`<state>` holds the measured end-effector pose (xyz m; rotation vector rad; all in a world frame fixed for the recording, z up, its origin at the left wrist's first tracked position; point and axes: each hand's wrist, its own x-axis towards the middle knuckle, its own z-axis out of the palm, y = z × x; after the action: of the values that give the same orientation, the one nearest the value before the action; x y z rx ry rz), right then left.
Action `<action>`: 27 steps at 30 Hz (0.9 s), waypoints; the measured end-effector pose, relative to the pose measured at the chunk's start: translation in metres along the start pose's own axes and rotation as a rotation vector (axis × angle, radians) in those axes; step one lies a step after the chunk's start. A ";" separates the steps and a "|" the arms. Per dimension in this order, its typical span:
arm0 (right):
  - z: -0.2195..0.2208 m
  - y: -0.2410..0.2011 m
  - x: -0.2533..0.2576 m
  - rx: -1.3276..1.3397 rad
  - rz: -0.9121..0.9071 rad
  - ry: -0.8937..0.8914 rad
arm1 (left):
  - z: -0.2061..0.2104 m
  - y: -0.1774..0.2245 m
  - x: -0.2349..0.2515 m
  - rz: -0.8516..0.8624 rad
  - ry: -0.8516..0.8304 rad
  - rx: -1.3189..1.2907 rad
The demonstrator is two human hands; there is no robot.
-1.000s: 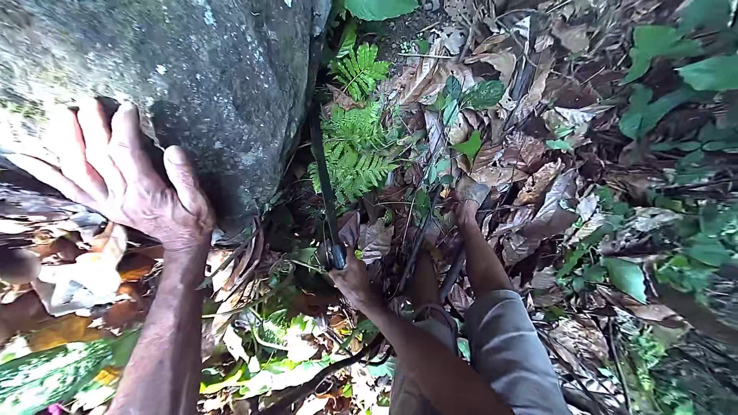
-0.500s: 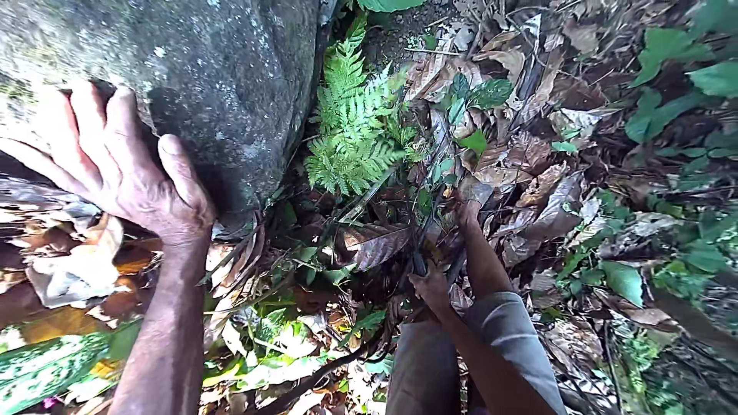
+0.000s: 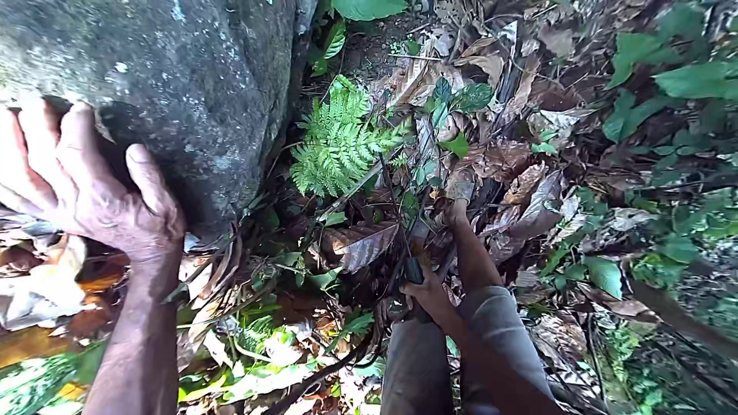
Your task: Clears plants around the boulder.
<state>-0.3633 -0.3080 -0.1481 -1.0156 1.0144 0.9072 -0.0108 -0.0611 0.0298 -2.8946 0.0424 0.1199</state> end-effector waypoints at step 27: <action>0.084 -0.141 0.095 0.627 -0.153 0.110 | 0.042 -0.043 0.017 0.146 0.339 0.017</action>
<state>-0.1855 -0.2549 -0.1895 -0.6012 1.1935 0.3636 0.0045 -0.0092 -0.0020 -2.8585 0.3124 -0.3446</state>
